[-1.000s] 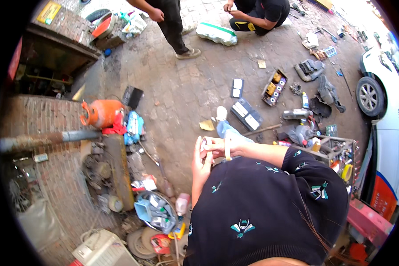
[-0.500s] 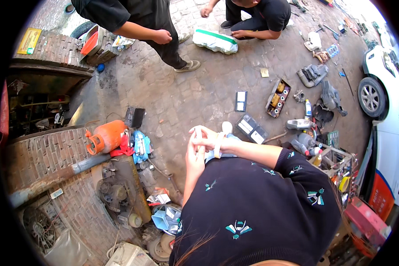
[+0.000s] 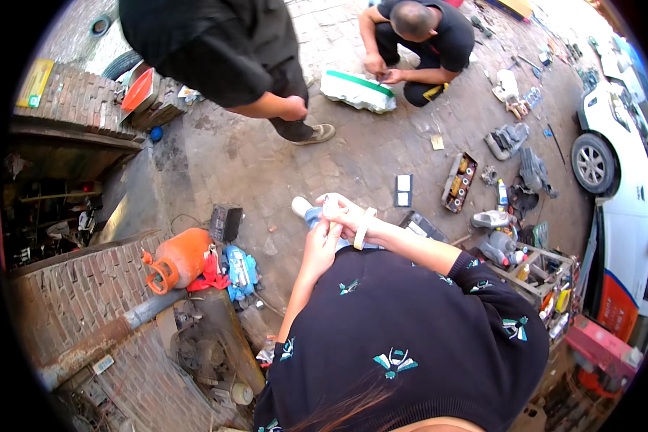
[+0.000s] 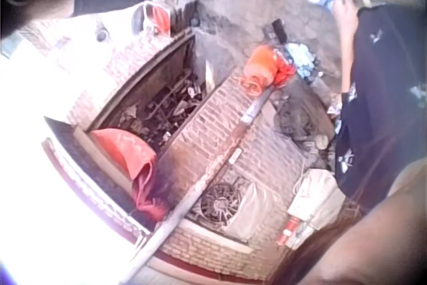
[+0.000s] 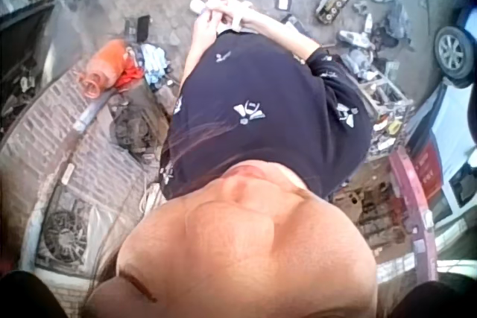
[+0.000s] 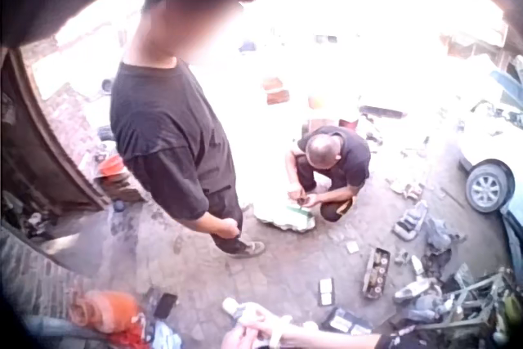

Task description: The person tears a newspaper sheet and uses masking tape to secure it over the rear bumper of a car. They smooth the paper against the surface and apply tape along the edges to hold it in place.

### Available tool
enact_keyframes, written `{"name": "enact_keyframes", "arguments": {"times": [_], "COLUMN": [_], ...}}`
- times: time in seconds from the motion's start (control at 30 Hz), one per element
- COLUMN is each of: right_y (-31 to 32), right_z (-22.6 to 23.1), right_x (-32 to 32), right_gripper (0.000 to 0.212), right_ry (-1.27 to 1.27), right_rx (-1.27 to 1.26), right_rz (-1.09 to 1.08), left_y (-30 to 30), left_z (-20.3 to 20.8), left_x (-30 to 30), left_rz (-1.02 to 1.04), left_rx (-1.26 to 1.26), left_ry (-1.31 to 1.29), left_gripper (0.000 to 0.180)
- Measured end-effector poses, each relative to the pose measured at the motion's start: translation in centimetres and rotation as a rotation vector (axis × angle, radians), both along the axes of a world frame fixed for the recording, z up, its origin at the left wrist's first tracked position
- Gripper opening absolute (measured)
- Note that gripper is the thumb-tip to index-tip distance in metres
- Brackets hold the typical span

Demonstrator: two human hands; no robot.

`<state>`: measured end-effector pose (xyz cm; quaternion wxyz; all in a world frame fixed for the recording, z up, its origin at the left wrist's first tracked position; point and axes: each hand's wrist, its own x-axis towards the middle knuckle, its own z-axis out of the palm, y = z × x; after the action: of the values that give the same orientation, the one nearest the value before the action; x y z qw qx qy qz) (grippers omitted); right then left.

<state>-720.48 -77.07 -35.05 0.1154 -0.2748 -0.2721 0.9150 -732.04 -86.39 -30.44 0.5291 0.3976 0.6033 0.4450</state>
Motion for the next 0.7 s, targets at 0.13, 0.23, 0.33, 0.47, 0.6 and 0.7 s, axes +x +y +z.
{"name": "enact_keyframes", "arguments": {"times": [0.13, 0.23, 0.33, 0.47, 0.6, 0.7], "right_y": [1.8, 3.5, 5.3, 7.8, 11.9, 15.2], "right_z": [2.2, 3.7, 5.3, 7.0, 4.5, 5.0], "right_x": [-10.2, -17.2, -23.8, -30.7, -36.9, -42.5], "right_gripper": [0.054, 0.059, 0.066, 0.073, 0.049, 0.027], "right_ry": [0.094, 0.156, 0.030, -0.228, -0.224, -0.189], "right_rx": [-0.018, -0.095, 0.013, 0.401, 1.449, 1.403], "right_rz": [-0.029, 0.063, 0.176, 0.214, 0.010, -0.017], "left_y": [1.2, 1.6, 2.4, 5.1, 8.7, 12.4], "left_z": [1.2, 2.3, 2.3, 1.7, 0.9, -1.6], "left_x": [-9.4, -15.9, -22.0, -28.0, -34.6, -40.3], "left_rz": [0.057, 0.074, 0.153, 0.304, 0.274, 0.312], "left_rx": [0.074, 0.123, 0.176, 0.181, -0.020, 0.030], "left_ry": [0.039, 0.096, 0.104, -0.104, -0.015, -0.110], "left_gripper": [0.026, 0.026, 0.029, 0.031, 0.030, 0.019]}}
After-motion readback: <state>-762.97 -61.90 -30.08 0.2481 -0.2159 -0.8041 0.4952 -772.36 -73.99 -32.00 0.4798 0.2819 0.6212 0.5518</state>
